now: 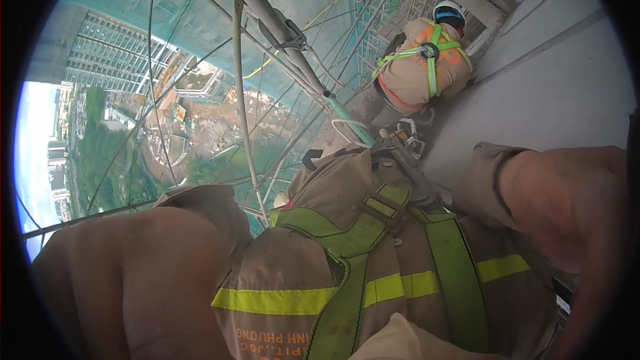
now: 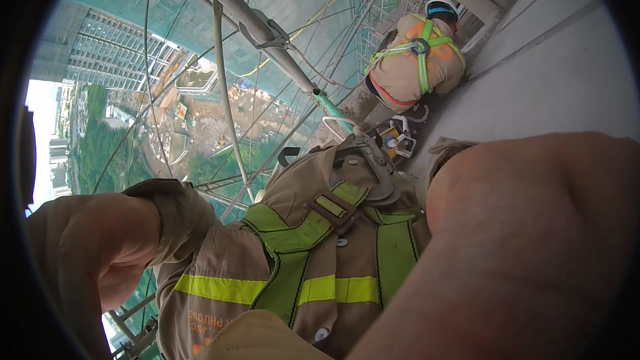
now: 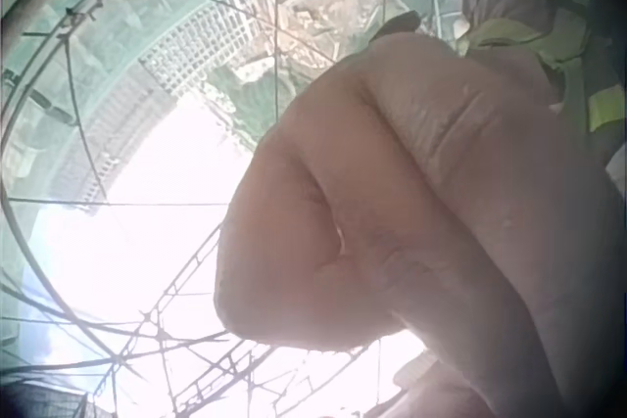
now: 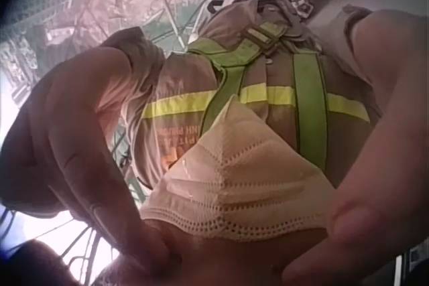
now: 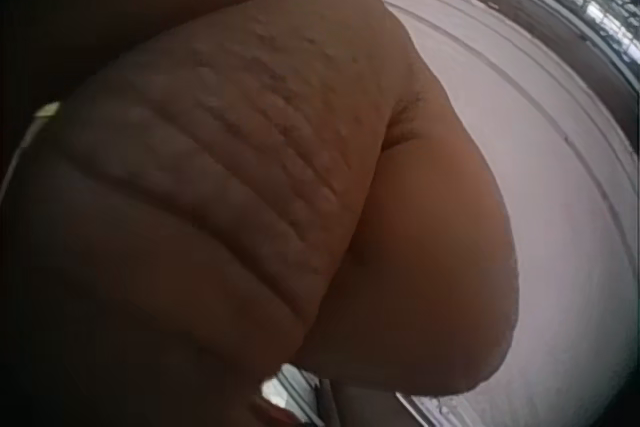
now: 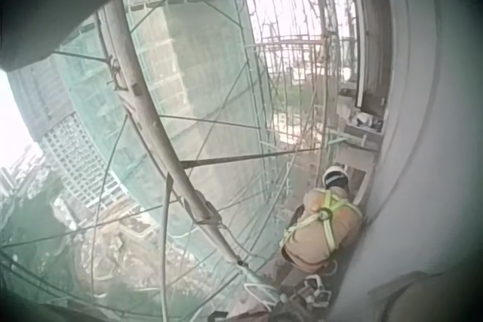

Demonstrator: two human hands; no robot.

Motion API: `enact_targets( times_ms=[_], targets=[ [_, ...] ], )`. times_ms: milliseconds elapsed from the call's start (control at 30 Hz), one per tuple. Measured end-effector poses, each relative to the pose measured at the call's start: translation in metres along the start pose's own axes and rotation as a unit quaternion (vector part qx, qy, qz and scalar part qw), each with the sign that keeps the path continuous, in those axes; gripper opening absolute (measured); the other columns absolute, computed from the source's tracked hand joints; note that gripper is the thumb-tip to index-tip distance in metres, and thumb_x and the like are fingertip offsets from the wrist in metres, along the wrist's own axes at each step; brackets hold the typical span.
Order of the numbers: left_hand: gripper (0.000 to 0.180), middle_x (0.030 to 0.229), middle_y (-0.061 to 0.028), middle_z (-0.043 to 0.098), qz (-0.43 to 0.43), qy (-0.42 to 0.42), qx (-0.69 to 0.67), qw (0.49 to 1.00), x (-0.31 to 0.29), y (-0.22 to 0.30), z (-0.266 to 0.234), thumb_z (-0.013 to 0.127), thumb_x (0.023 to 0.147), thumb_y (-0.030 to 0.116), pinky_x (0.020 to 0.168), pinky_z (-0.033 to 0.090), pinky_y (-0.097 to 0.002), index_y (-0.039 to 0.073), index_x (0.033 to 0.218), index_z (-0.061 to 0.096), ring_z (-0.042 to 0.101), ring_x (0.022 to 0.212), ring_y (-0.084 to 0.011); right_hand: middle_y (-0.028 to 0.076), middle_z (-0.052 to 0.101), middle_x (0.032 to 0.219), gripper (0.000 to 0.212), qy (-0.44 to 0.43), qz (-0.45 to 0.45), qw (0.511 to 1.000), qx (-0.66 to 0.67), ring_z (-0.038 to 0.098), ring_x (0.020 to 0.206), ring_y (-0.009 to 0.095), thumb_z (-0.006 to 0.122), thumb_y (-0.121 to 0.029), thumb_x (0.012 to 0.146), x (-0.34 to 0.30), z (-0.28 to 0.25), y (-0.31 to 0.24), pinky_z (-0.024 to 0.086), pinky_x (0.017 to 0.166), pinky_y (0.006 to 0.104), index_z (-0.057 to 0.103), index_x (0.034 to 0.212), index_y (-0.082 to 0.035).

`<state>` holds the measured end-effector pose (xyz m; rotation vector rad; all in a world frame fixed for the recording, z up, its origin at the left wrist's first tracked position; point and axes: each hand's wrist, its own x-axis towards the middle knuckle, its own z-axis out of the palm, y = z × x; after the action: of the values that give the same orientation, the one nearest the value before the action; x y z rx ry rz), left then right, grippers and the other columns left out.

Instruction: Assisting in the assembly and adjustment of scaffolding components on a high-rise building.

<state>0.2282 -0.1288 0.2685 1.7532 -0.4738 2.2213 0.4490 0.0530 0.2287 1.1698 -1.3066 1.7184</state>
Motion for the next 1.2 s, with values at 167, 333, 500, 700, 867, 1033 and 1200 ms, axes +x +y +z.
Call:
enact_targets(
  times_ms=[167, 333, 500, 700, 867, 1033, 1200],
  targets=[
    [0.01, 0.08, -0.0077, 0.07, -0.011, -0.003, 0.006, 1.0, 0.014, 0.005, 0.023, 0.065, 0.088, -0.002, 0.085, 0.055, -0.0285, 0.003, 0.08, 0.068, 0.071, 0.081, -0.0189, 0.019, 0.072, 0.09, 0.009, 0.001, 0.003, 1.0, 0.005, 0.067, 0.068, 0.024, 0.068, -0.006, 0.086, 0.013, 0.016, -0.02, 0.035, 0.049, 0.0292, 0.066, 0.078, -0.003],
    [0.009, 0.079, -0.0072, 0.069, -0.025, -0.017, 0.015, 0.999, 0.024, 0.016, 0.031, 0.065, 0.088, -0.002, 0.083, 0.055, -0.0279, 0.003, 0.081, 0.067, 0.07, 0.08, -0.0182, 0.019, 0.072, 0.09, 0.01, -0.004, -0.005, 1.0, 0.012, 0.067, 0.068, 0.024, 0.067, -0.006, 0.086, 0.02, 0.024, -0.023, 0.035, 0.049, 0.0292, 0.066, 0.077, -0.003],
    [0.009, 0.078, -0.0067, 0.068, -0.039, -0.034, 0.028, 0.998, 0.021, 0.026, 0.028, 0.065, 0.089, -0.002, 0.082, 0.054, -0.0273, 0.003, 0.081, 0.066, 0.069, 0.078, -0.0176, 0.02, 0.072, 0.09, 0.01, -0.013, -0.016, 1.0, 0.023, 0.067, 0.068, 0.025, 0.067, -0.006, 0.086, 0.016, 0.021, -0.013, 0.035, 0.048, 0.0292, 0.065, 0.077, -0.003],
    [0.009, 0.077, -0.0061, 0.067, -0.06, -0.05, 0.045, 0.996, 0.014, 0.04, 0.023, 0.064, 0.089, -0.002, 0.08, 0.054, -0.0266, 0.003, 0.082, 0.065, 0.068, 0.076, -0.0169, 0.02, 0.072, 0.09, 0.011, -0.017, -0.028, 0.999, 0.039, 0.067, 0.068, 0.025, 0.066, -0.006, 0.086, 0.006, 0.019, 0.002, 0.034, 0.047, 0.0292, 0.065, 0.076, -0.002],
    [0.009, 0.076, -0.0056, 0.066, -0.078, -0.067, 0.052, 0.993, 0.019, 0.049, 0.026, 0.064, 0.089, -0.002, 0.079, 0.054, -0.026, 0.003, 0.083, 0.064, 0.068, 0.075, -0.0163, 0.021, 0.072, 0.09, 0.011, -0.02, -0.041, 0.998, 0.044, 0.068, 0.068, 0.025, 0.066, -0.005, 0.086, 0.007, 0.024, 0.004, 0.034, 0.047, 0.0292, 0.064, 0.075, -0.002],
    [0.008, 0.075, -0.0052, 0.065, -0.098, -0.074, 0.053, 0.991, 0.022, 0.054, 0.034, 0.064, 0.089, -0.003, 0.077, 0.054, -0.0253, 0.003, 0.084, 0.063, 0.067, 0.074, -0.0157, 0.021, 0.072, 0.09, 0.012, -0.016, -0.047, 0.998, 0.046, 0.068, 0.067, 0.025, 0.065, -0.005, 0.086, 0.006, 0.032, -0.003, 0.034, 0.046, 0.0292, 0.064, 0.075, -0.002],
    [0.008, 0.073, -0.0047, 0.064, -0.109, -0.08, 0.047, 0.99, 0.028, 0.055, 0.036, 0.063, 0.09, -0.003, 0.076, 0.053, -0.0247, 0.004, 0.084, 0.062, 0.066, 0.072, -0.0151, 0.022, 0.072, 0.09, 0.012, -0.016, -0.048, 0.998, 0.039, 0.068, 0.067, 0.025, 0.065, -0.005, 0.086, 0.012, 0.037, -0.012, 0.033, 0.046, 0.0292, 0.064, 0.074, -0.001]
  ],
)
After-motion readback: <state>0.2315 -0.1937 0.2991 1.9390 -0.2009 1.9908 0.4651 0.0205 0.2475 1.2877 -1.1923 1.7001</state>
